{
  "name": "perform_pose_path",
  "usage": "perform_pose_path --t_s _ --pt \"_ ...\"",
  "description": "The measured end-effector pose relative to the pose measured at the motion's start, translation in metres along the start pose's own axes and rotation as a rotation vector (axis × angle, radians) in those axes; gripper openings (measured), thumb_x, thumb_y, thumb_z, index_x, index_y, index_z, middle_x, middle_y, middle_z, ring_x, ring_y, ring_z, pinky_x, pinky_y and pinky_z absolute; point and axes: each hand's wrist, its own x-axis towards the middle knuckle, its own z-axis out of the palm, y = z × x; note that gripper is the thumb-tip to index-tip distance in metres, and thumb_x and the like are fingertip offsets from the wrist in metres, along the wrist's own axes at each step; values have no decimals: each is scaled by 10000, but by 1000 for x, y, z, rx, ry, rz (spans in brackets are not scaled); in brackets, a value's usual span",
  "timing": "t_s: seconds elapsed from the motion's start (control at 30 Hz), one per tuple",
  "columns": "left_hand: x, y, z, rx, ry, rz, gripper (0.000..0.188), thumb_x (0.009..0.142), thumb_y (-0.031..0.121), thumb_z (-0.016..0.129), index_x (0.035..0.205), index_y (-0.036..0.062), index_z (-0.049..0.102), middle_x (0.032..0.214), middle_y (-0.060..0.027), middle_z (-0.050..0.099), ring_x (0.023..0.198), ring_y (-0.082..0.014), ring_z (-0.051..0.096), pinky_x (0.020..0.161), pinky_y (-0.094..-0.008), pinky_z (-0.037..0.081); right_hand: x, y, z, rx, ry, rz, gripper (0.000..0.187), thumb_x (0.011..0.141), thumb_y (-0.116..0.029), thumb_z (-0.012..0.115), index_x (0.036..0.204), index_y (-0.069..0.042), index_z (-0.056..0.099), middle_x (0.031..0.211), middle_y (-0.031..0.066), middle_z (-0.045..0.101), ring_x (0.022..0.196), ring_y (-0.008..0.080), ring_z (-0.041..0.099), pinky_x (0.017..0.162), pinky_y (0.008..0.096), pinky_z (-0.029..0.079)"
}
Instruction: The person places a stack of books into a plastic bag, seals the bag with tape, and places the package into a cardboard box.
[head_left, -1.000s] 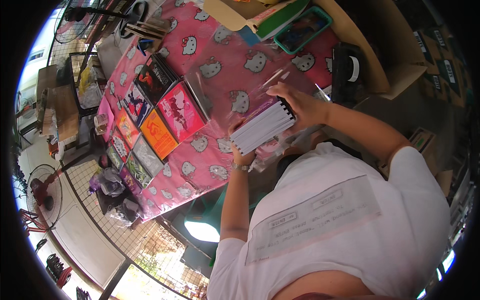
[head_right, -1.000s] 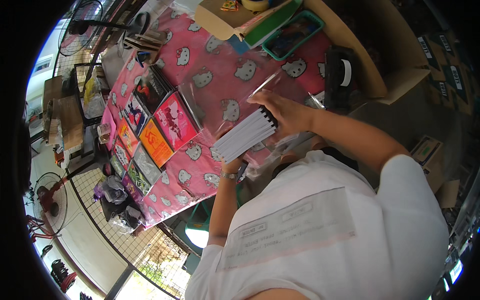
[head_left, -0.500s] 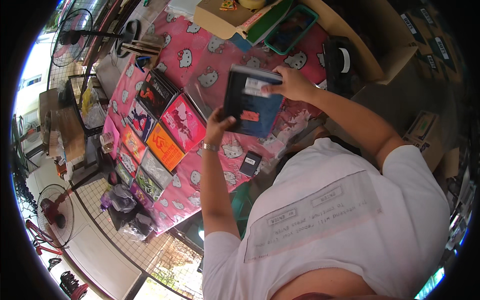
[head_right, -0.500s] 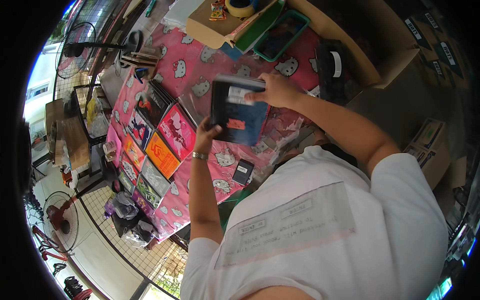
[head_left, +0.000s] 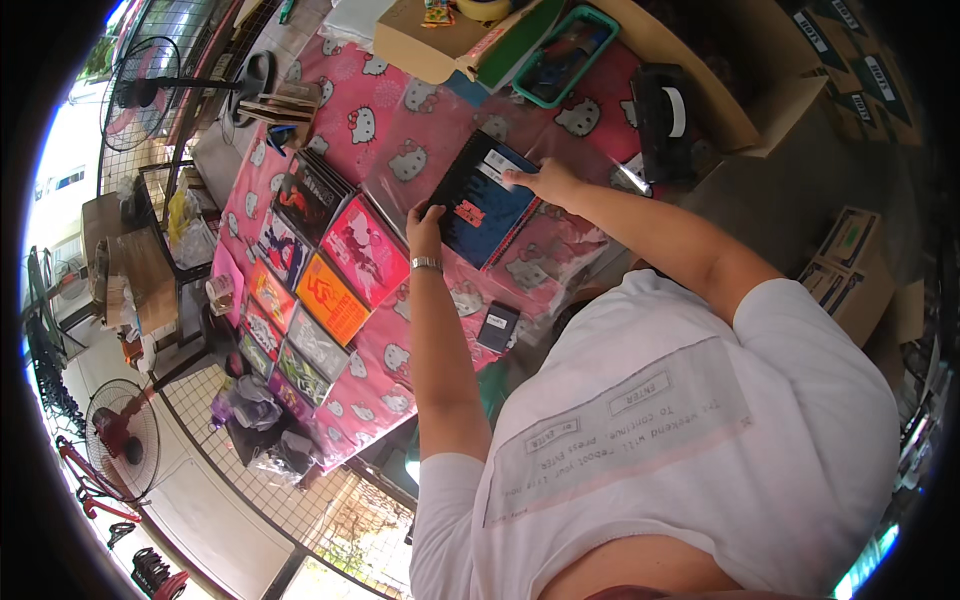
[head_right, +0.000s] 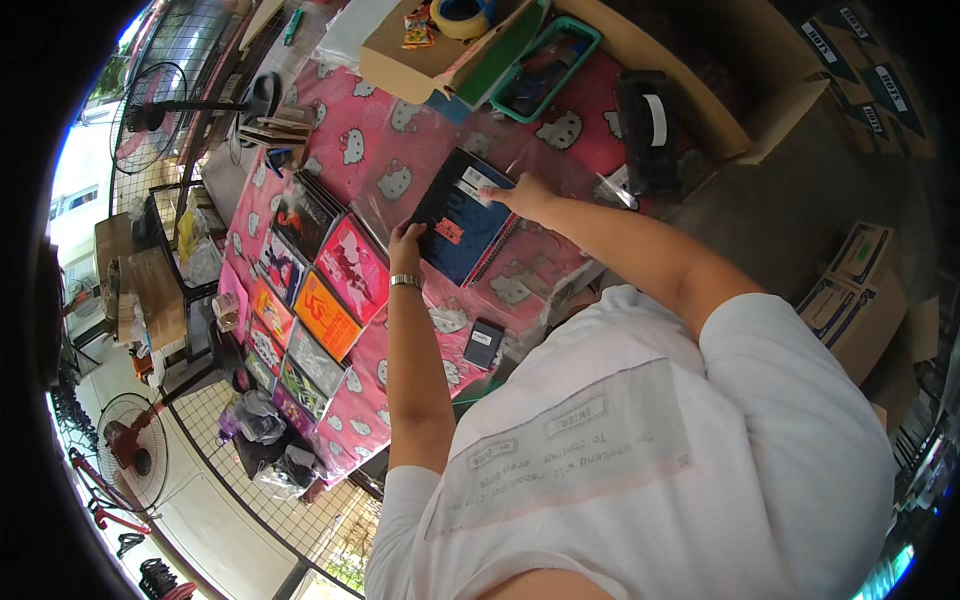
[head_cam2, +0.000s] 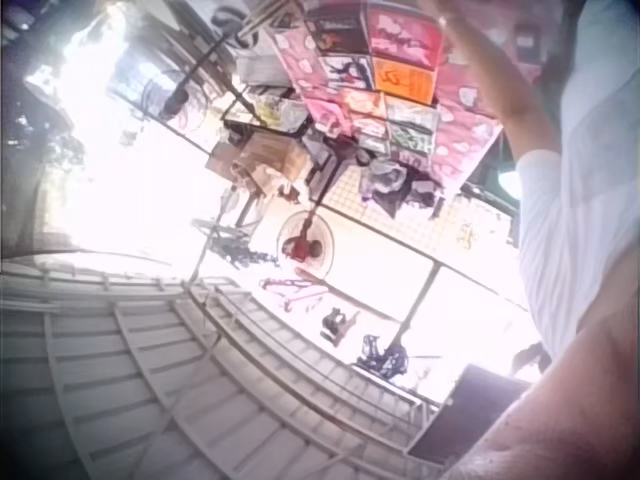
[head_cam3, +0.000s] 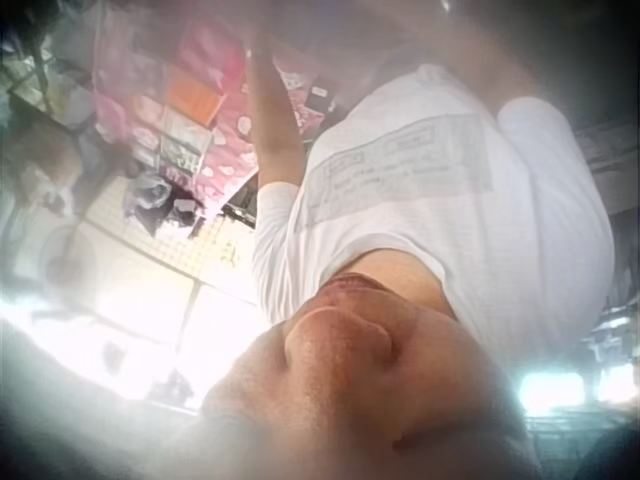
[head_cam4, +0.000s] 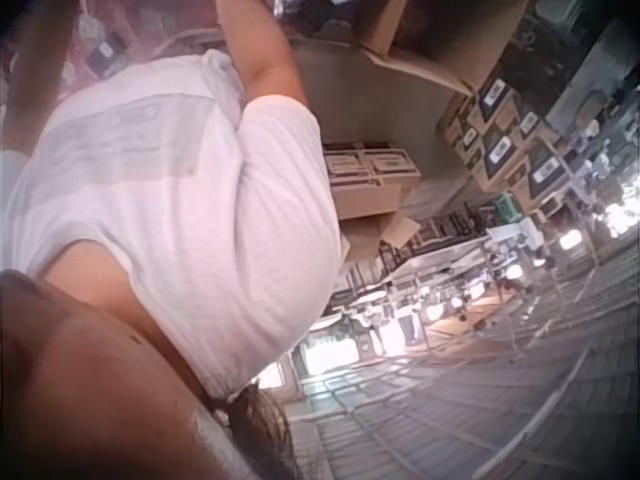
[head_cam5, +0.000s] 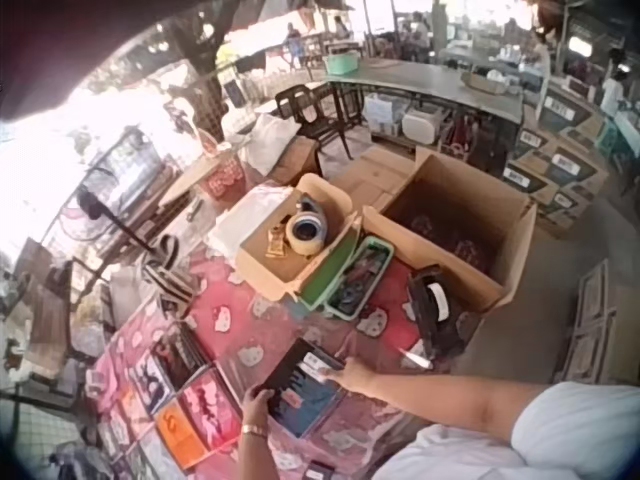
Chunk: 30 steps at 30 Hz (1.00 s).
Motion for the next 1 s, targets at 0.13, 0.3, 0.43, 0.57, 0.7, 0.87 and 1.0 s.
perform_pose_path --t_s 0.13,0.3,0.43,0.57,0.7,0.87,1.0 --pt "1 3 1 14 29 -30 461 692 180 713 1098 -20 622 987 -95 648 927 -179 586 823 -283 448 -38 -20 -13 -80 18 -45 632 769 -497 734 1141 1 618 1086 153 647 1010 270 615 888 363 457" --pt "-12 0 0 45 141 54 571 691 202 727 1184 -29 555 1102 -118 612 980 -202 570 853 -309 447 -97 44 -1 -910 -291 -1300 391 691 -334 717 947 -86 556 920 73 523 903 269 554 787 416 446" --pt "-60 -5 6 78 369 281 647 735 248 752 1267 -7 486 1202 -155 550 1079 -257 532 916 -355 427 -84 115 10 -1064 -356 -1548 204 765 -274 618 832 -85 583 826 62 559 763 256 594 657 391 487" --pt "-152 -40 -4 453 326 419 701 747 282 752 1318 26 436 1249 -196 502 1183 -361 461 994 -452 371 -82 109 5 -1260 -594 -1288 167 808 -239 536 767 -90 600 786 66 586 828 225 614 659 373 500" --pt "-233 -97 -8 760 181 416 731 707 282 758 1329 72 438 1285 -190 475 1210 -397 424 1037 -528 305 -84 86 11 -1232 -546 -1279 144 794 -227 570 784 -87 601 809 69 583 853 225 620 658 378 515" --pt "-244 -123 -8 908 218 257 781 639 289 809 1314 132 449 1267 -169 479 1172 -395 449 1026 -521 323 -79 91 24 -1220 -601 -1344 200 752 -246 696 795 -62 629 966 108 599 915 276 632 696 395 535" --pt "-236 -122 -11 826 222 224 705 620 277 824 1220 108 495 1196 -162 517 1134 -383 468 988 -505 348 -61 85 30 -1147 -775 -1039 214 737 -262 719 800 -81 624 1002 85 568 933 279 614 701 406 530"
